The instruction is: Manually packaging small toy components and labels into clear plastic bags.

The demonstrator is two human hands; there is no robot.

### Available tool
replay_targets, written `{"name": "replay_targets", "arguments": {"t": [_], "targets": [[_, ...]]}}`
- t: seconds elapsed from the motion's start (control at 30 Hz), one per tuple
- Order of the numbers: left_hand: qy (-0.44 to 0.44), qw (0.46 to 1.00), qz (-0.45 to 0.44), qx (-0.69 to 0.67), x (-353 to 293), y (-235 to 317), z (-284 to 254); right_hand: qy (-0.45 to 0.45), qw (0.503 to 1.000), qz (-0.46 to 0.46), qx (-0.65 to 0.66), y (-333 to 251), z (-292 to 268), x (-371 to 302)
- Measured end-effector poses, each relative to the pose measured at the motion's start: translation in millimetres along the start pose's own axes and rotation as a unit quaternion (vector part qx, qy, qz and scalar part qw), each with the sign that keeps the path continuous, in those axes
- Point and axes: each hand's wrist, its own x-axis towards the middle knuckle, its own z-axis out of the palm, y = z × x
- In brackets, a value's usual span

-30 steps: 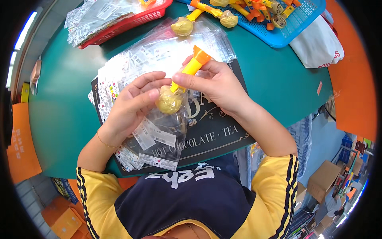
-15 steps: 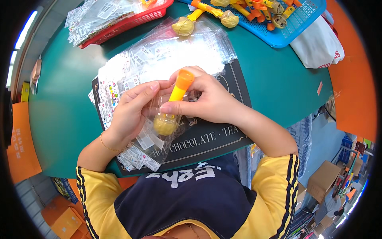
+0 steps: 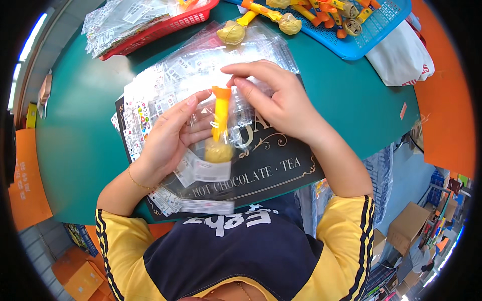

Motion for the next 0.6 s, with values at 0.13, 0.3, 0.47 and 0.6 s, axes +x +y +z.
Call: {"name": "replay_targets", "arguments": {"t": [0.13,0.3,0.47,0.6], "targets": [[-0.015,1.000,0.001,0.012,1,0,1,-0.045,0.977,0.124,0.168,-2,-12,7],[-0.005,1.000,-0.003,0.003,0,2,3,-0.134,0.987,-0.072,0.044,9,-19,20],[-0.010,1.000,-0.005,-0.003,0,2,2,-0.186,0.980,-0.046,0.055,12,-19,32],[-0.013,1.000,-0.002,-0.002,2,0,3,-0.263,0.965,-0.009,0.024,3,-23,40]]}}
